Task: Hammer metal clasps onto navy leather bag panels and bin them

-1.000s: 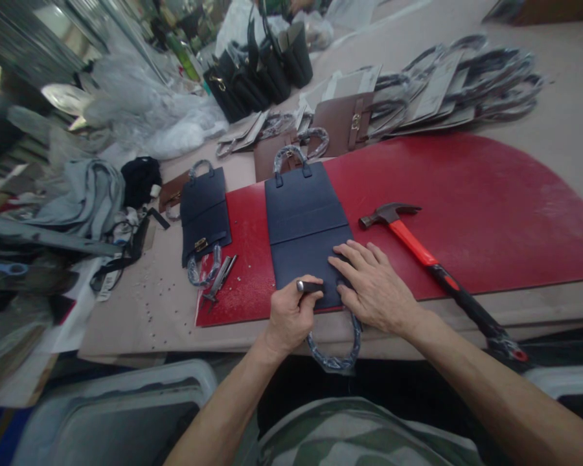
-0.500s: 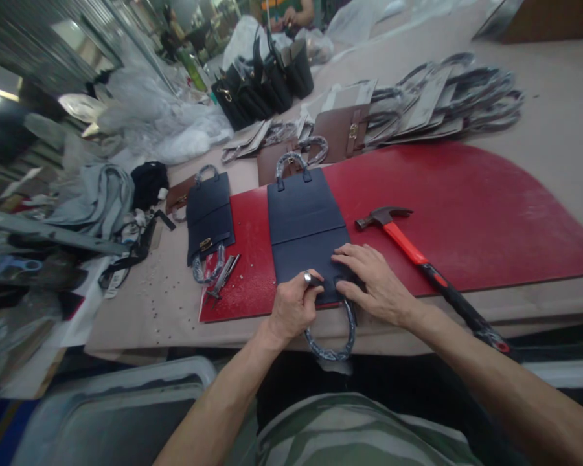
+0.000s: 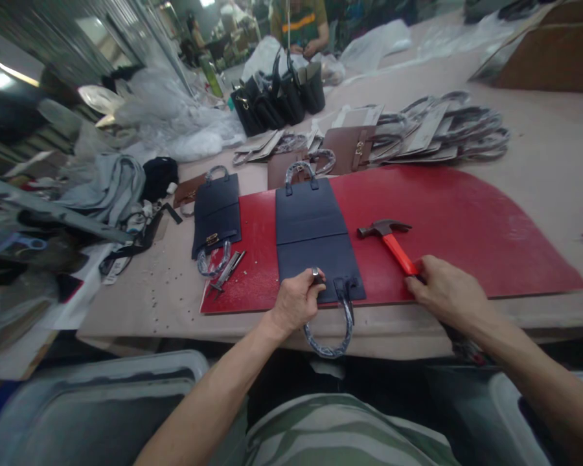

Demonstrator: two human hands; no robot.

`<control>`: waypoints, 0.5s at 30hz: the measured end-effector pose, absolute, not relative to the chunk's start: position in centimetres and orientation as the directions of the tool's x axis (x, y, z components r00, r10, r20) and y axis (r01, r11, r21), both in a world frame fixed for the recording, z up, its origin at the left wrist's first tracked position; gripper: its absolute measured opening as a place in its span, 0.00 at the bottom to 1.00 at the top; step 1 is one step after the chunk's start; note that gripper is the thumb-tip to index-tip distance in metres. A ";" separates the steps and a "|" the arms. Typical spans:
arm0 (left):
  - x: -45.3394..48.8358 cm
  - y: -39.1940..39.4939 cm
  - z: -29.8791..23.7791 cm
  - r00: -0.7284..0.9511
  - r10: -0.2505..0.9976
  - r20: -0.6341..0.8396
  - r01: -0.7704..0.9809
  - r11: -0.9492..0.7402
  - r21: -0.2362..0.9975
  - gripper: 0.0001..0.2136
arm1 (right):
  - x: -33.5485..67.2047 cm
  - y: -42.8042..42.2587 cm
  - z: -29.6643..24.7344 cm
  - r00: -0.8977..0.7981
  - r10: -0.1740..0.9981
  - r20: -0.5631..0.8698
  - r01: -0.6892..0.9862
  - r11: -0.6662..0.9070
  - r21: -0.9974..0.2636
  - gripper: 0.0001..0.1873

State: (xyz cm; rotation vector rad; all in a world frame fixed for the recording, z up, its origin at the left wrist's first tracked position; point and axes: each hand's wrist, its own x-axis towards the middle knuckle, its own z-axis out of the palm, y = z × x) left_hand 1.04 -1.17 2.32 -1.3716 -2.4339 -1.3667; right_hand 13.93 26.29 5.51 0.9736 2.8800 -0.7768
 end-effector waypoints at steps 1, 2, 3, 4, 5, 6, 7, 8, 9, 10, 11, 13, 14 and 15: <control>1.1 -1.2 2.3 -0.606 0.677 0.417 0.710 0.224 0.668 0.05 | 13.6 26.0 6.0 -0.775 0.569 -0.275 0.603 0.537 -0.589 0.07; 1.1 -1.2 2.2 -0.601 0.678 0.422 0.717 0.225 0.660 0.05 | 13.2 25.6 6.6 -0.752 0.527 -0.396 0.620 0.360 -0.698 0.09; 1.2 -1.2 2.1 -0.595 0.680 0.428 0.726 0.226 0.650 0.05 | 13.0 25.1 7.2 -0.740 0.456 -0.495 0.621 0.178 -0.764 0.10; 1.2 -1.2 2.0 -0.589 0.682 0.433 0.734 0.229 0.639 0.05 | 12.8 24.7 7.9 -0.734 0.381 -0.562 0.614 0.020 -0.789 0.10; 1.3 -1.2 2.0 -0.583 0.685 0.437 0.742 0.230 0.630 0.05 | 12.7 24.2 8.6 -0.733 0.320 -0.600 0.606 -0.091 -0.790 0.11; 1.3 -1.2 1.9 -0.579 0.685 0.441 0.748 0.232 0.622 0.05 | 12.8 23.6 9.3 -0.735 0.295 -0.610 0.597 -0.145 -0.789 0.11; 1.3 -1.1 1.9 -0.577 0.685 0.444 0.752 0.234 0.616 0.05 | 13.0 23.1 10.0 -0.743 0.304 -0.596 0.582 -0.147 -0.800 0.11; 1.3 -1.1 1.9 -0.576 0.685 0.446 0.754 0.235 0.613 0.05 | 13.2 22.6 10.7 -0.758 0.341 -0.556 0.553 -0.116 -0.825 0.11; 1.3 -1.0 1.9 -0.578 0.685 0.444 0.753 0.238 0.613 0.05 | 13.6 22.1 11.4 -0.785 0.400 -0.473 0.506 -0.025 -0.862 0.13; 1.3 -1.0 1.9 -0.580 0.686 0.439 0.751 0.242 0.614 0.05 | 14.1 21.7 12.1 -0.824 0.456 -0.337 0.439 0.136 -0.888 0.16; 1.3 -0.9 2.0 -0.584 0.687 0.433 0.748 0.247 0.616 0.05 | 14.6 21.3 12.8 -0.860 0.486 -0.155 0.347 0.333 -0.877 0.18; 1.3 -0.9 2.0 -0.592 0.688 0.421 0.740 0.256 0.622 0.05 | 15.7 20.7 13.9 -0.897 0.392 0.203 0.142 0.691 -0.709 0.20; 1.3 -0.9 2.0 -0.595 0.684 0.421 0.739 0.259 0.622 0.05 | 16.2 20.5 14.4 -0.902 0.278 0.331 0.037 0.813 -0.581 0.20; 1.3 -0.9 2.0 -0.595 0.680 0.429 0.741 0.258 0.620 0.05 | 16.6 20.3 14.7 -0.898 0.151 0.413 -0.056 0.892 -0.448 0.19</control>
